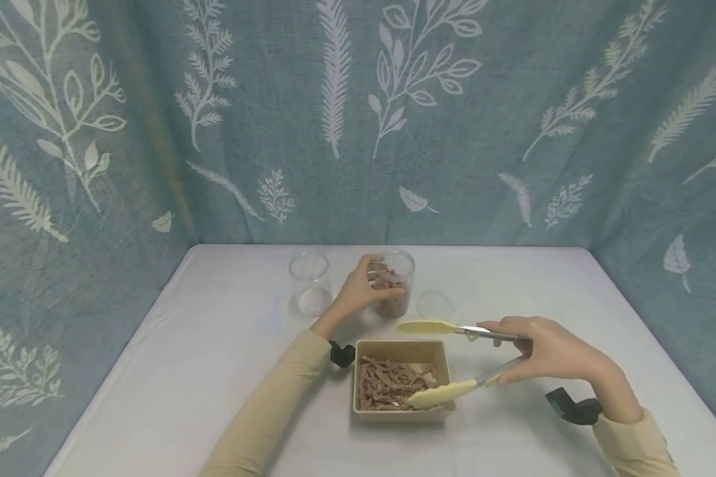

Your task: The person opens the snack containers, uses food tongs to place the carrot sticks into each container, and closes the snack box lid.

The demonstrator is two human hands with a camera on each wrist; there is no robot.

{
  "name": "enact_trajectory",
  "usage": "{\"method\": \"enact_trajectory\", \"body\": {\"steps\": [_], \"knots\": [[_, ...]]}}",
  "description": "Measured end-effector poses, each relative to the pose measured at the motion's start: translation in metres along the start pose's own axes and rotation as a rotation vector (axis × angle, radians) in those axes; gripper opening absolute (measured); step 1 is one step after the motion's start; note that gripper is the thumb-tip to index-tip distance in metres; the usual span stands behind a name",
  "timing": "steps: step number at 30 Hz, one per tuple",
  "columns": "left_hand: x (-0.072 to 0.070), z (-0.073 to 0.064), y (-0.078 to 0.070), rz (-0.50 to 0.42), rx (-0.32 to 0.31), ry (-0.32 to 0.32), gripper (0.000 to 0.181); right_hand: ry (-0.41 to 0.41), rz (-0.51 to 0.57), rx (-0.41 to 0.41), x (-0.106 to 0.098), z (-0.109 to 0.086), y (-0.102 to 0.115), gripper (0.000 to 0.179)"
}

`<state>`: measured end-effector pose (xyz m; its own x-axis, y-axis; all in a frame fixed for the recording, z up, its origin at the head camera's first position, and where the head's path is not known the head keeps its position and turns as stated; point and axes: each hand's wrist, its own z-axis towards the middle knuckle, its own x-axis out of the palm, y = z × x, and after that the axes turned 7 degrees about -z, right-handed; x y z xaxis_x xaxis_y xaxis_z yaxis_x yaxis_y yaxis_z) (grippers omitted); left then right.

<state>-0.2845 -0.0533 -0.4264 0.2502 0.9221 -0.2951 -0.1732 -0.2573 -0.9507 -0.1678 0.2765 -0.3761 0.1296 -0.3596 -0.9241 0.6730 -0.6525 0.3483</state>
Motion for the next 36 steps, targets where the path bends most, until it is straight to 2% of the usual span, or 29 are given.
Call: {"method": "enact_trajectory", "body": {"steps": [10, 15, 18, 21, 28, 31, 36], "knots": [[0.004, 0.003, 0.005, 0.047, -0.002, 0.006, 0.084, -0.030, 0.006, 0.015, -0.009, -0.004, 0.000, 0.074], [0.005, -0.001, 0.006, 0.075, -0.004, -0.022, 0.089, -0.063, -0.043, 0.048, -0.013, -0.007, -0.002, 0.077], [0.005, -0.006, 0.005, 0.074, 0.018, -0.050, 0.091, -0.081, -0.058, 0.079, -0.015, -0.008, -0.002, 0.078], [0.003, -0.013, 0.004, 0.079, 0.060, -0.075, 0.088, -0.101, -0.085, 0.074, -0.016, -0.009, -0.002, 0.079], [-0.008, -0.031, -0.002, 0.070, 0.160, -0.114, 0.077, -0.175, -0.275, 0.016, -0.016, -0.008, 0.000, 0.081], [-0.015, -0.041, -0.008, 0.073, 0.206, -0.118, 0.071, -0.198, -0.301, 0.003, -0.016, -0.007, 0.001, 0.082], [-0.029, -0.059, -0.017, 0.108, 0.339, -0.165, 0.058, -0.238, -0.351, -0.006, -0.015, -0.005, 0.002, 0.084]]}}
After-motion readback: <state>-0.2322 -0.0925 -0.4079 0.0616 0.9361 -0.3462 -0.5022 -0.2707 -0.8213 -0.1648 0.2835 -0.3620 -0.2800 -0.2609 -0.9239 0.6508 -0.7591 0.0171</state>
